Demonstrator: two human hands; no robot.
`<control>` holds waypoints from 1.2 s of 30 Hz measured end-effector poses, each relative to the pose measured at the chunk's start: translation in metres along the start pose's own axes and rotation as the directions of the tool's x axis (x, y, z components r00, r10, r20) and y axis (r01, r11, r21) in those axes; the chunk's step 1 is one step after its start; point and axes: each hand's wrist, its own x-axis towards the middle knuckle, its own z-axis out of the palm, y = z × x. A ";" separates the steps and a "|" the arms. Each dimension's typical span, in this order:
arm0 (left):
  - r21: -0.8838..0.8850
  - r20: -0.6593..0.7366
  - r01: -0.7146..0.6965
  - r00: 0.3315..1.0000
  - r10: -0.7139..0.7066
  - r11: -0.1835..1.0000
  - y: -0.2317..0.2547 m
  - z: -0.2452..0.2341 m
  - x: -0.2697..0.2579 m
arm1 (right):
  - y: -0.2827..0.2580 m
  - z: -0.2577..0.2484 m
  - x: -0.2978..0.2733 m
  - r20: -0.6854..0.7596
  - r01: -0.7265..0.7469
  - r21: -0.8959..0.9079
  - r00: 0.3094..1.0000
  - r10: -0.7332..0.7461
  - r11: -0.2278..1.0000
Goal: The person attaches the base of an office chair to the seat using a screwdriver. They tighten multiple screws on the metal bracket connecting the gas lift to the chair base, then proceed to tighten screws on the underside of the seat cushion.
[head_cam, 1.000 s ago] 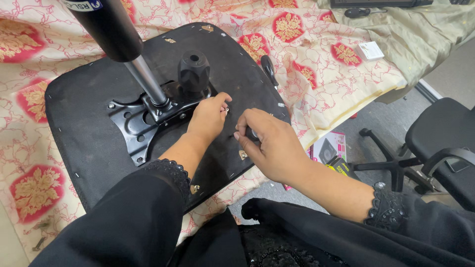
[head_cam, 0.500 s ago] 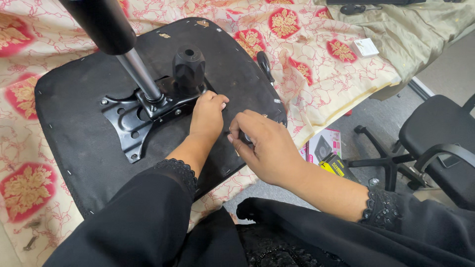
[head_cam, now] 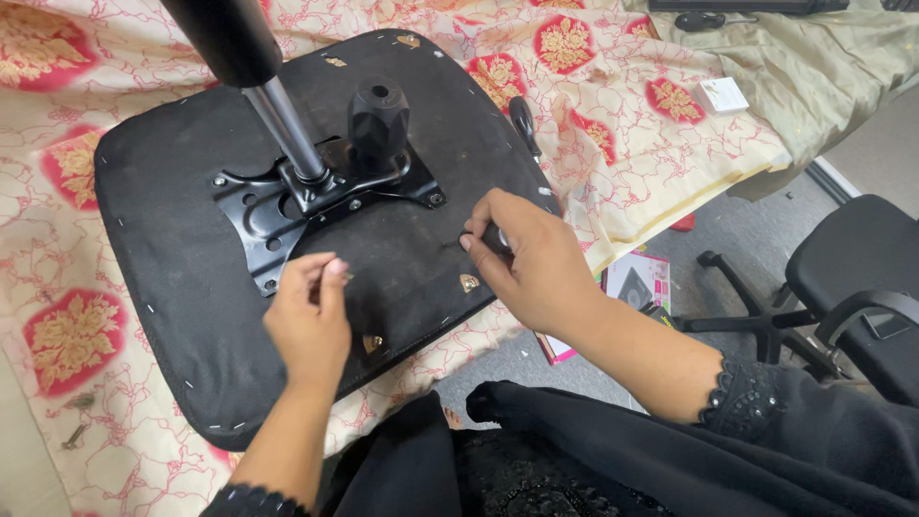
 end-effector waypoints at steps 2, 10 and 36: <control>0.026 -0.042 0.013 0.999 -0.011 1.000 -0.012 -0.034 -0.010 | 0.005 -0.003 0.003 0.033 -0.107 0.057 0.994 0.105 0.993; 0.047 0.016 0.167 0.986 -0.168 0.985 -0.075 -0.138 -0.011 | 0.018 -0.006 0.007 0.029 -0.170 0.201 0.985 0.167 0.965; 0.282 0.246 -0.162 0.965 0.092 0.945 -0.034 -0.134 -0.045 | 0.016 0.008 -0.070 -0.327 -0.167 0.058 0.928 0.177 0.984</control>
